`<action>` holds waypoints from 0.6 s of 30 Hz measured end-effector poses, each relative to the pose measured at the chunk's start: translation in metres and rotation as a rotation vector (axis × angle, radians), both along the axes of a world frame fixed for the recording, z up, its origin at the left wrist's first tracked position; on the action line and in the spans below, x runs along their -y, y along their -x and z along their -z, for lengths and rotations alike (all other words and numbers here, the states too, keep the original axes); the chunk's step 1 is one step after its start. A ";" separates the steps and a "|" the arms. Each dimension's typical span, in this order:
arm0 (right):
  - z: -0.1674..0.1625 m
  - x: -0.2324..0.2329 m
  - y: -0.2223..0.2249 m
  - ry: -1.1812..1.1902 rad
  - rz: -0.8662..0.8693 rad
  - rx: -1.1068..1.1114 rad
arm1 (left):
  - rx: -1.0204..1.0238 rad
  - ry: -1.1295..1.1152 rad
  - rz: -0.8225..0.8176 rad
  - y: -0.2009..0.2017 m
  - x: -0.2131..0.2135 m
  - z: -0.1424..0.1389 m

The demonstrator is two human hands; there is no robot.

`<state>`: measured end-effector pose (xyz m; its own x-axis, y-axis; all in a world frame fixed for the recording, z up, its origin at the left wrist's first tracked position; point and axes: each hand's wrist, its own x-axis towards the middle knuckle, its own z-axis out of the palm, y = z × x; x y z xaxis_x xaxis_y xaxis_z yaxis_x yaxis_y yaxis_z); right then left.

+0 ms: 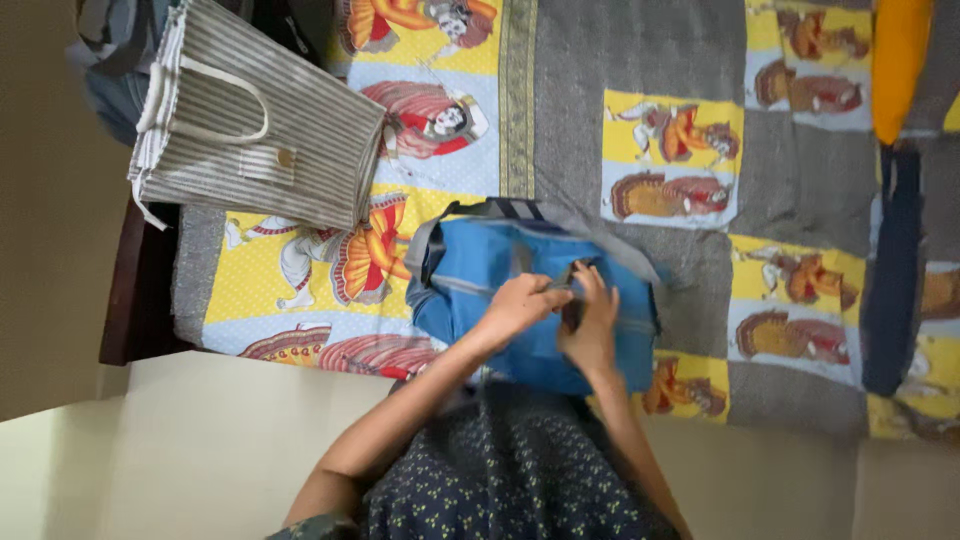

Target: The person picks up small personal items including a comb, bottles, and a phone from a shelf and carries them to a bed. They place the items into a blue duffel bag, zip it closed, and arrange the bag's straps, leaving it on the bed next to a tote bag.

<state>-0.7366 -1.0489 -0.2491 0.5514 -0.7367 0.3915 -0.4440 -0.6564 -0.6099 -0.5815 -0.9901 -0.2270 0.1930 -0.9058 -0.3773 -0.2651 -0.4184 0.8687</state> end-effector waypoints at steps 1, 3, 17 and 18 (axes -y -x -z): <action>-0.001 -0.002 -0.008 0.142 0.040 -0.012 | -0.016 0.041 -0.039 0.001 0.004 -0.007; -0.005 0.009 -0.028 0.132 0.079 0.129 | -0.051 0.106 -0.116 0.002 0.011 -0.025; -0.155 0.134 -0.204 -0.418 -0.627 0.899 | 0.037 0.448 -0.233 -0.104 0.035 -0.235; -0.166 0.142 -0.222 -0.385 -0.667 0.898 | 0.039 0.472 -0.270 -0.114 0.039 -0.243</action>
